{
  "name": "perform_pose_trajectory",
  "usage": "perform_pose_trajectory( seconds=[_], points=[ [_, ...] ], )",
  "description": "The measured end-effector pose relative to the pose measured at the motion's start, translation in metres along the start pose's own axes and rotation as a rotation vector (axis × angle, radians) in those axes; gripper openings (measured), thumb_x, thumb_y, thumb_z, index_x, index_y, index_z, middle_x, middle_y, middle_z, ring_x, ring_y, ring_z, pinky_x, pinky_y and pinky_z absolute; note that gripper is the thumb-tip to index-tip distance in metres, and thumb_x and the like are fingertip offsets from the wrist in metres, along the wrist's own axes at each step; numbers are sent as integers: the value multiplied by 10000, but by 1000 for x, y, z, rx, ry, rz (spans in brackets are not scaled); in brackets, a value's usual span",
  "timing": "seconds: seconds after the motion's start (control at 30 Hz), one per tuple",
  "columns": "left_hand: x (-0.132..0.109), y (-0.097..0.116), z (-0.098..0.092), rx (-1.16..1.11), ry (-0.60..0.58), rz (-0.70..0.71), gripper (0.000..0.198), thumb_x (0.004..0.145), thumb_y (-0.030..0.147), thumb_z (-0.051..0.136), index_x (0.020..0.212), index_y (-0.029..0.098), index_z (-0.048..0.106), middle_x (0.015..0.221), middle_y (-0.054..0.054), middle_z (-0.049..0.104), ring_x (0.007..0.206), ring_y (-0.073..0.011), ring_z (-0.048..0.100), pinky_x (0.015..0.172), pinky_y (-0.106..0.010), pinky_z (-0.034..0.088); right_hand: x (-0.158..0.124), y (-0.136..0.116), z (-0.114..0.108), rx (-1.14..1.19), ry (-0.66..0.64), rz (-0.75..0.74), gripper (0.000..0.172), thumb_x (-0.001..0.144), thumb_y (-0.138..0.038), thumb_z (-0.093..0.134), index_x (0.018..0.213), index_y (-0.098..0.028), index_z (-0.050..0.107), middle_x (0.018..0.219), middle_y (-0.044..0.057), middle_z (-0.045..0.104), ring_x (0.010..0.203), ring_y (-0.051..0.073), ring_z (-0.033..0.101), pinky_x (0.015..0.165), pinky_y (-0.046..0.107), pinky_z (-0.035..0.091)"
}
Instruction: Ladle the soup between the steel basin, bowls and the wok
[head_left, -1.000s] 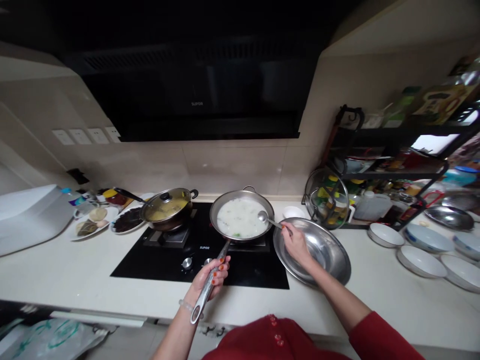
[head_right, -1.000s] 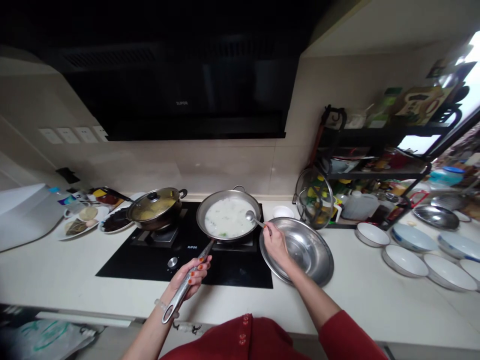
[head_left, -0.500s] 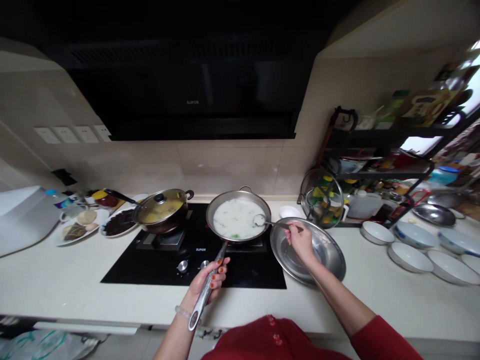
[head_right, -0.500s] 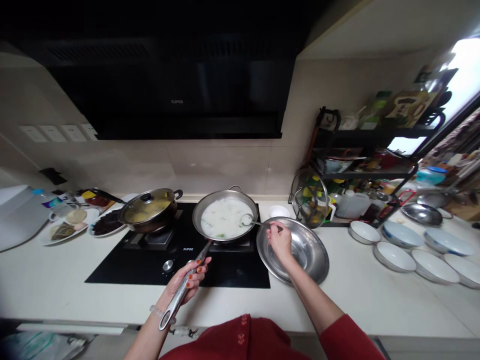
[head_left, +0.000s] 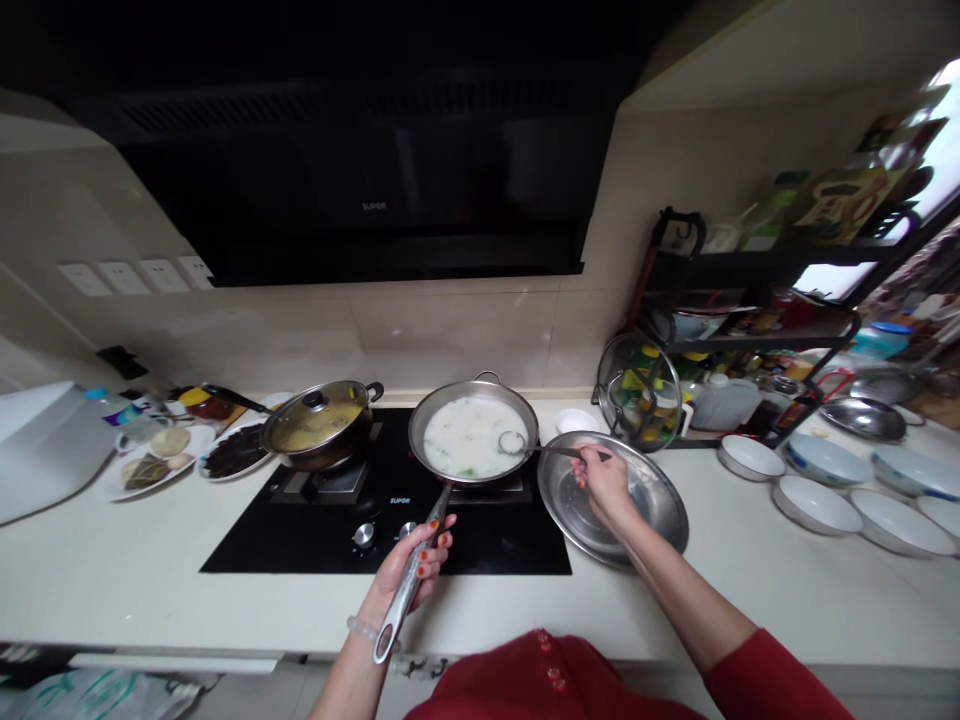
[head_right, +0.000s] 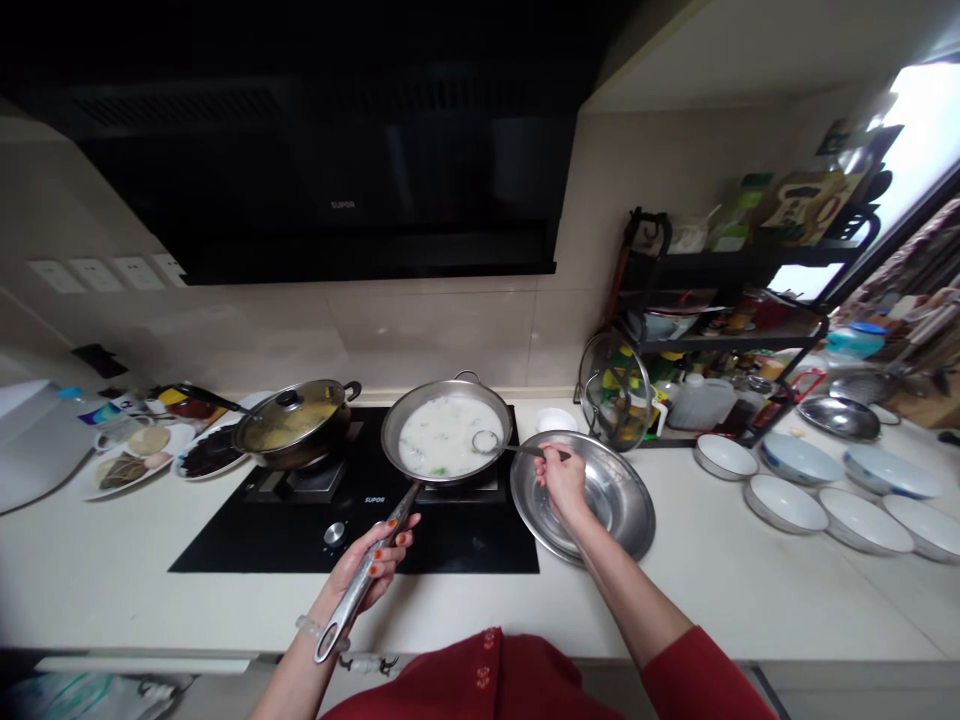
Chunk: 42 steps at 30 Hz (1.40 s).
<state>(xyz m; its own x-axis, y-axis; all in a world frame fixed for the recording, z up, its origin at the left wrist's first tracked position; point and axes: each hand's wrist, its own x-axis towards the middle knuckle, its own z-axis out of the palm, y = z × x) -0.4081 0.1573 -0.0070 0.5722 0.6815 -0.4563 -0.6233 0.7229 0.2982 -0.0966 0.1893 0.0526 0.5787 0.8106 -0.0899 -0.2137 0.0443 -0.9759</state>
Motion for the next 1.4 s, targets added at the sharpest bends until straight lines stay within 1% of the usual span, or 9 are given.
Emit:
perform_pose_trajectory(
  seconds=[0.3,0.6,0.73,0.87,0.97,1.13,1.23,1.3,1.4],
  points=[
    [-2,0,3,-41,15,9,310,922,174,402,1208,73,469,726,-2,468,426,-7,386,315,-76,299,-6,-24,-15,86,-7,71,46,645,-209,602,666,-187,637,467,-1,570,387,114,441,336,219,315],
    [-4,0,10,-26,37,26,284,936,169,374,1190,84,470,727,4,458,420,-2,378,311,-70,310,-10,-50,-75,166,111,9,184,546,-220,706,695,-124,656,476,25,588,383,86,458,326,172,316],
    [-6,0,13,-25,45,34,285,944,159,348,1186,63,465,728,3,450,415,5,380,307,-63,305,-12,-35,-103,85,188,-65,253,553,-291,718,730,-120,656,469,19,583,382,94,458,337,189,328],
    [-7,0,14,-19,56,37,305,954,167,313,1207,63,449,733,3,445,415,2,391,303,-63,312,-15,1,-127,-163,225,-128,318,617,-403,676,795,-142,645,485,12,595,373,121,461,335,229,354],
    [-8,0,14,-7,56,42,313,957,165,300,1210,52,445,734,0,444,414,2,391,301,-64,311,-22,28,-144,-469,113,-258,334,737,-430,574,886,-142,652,524,23,607,423,162,531,405,271,442],
    [-8,0,13,-11,57,36,317,952,165,316,1215,46,447,735,-2,444,415,0,389,302,-69,319,-39,50,-165,-832,-209,-798,273,860,-286,483,1027,-167,662,813,102,685,727,210,660,702,330,547],
    [-7,0,13,-22,65,31,317,947,167,339,1224,57,447,737,-2,447,418,-2,388,302,-71,320,-45,52,-168,-845,-347,-866,250,853,-235,508,1029,-176,677,802,102,686,733,209,661,724,341,548],
    [-7,0,13,-28,61,24,317,943,170,354,1227,66,448,736,-1,448,421,-3,387,305,-72,323,-43,50,-167,-728,-231,-740,222,812,-258,555,963,-172,693,767,96,689,677,207,652,658,335,548],
    [-7,0,13,-30,52,13,321,934,164,376,1235,78,449,731,1,450,422,-3,381,307,-72,319,-33,38,-156,-333,155,-385,225,726,-323,621,854,-147,680,594,53,649,476,165,568,441,280,473]
  ],
)
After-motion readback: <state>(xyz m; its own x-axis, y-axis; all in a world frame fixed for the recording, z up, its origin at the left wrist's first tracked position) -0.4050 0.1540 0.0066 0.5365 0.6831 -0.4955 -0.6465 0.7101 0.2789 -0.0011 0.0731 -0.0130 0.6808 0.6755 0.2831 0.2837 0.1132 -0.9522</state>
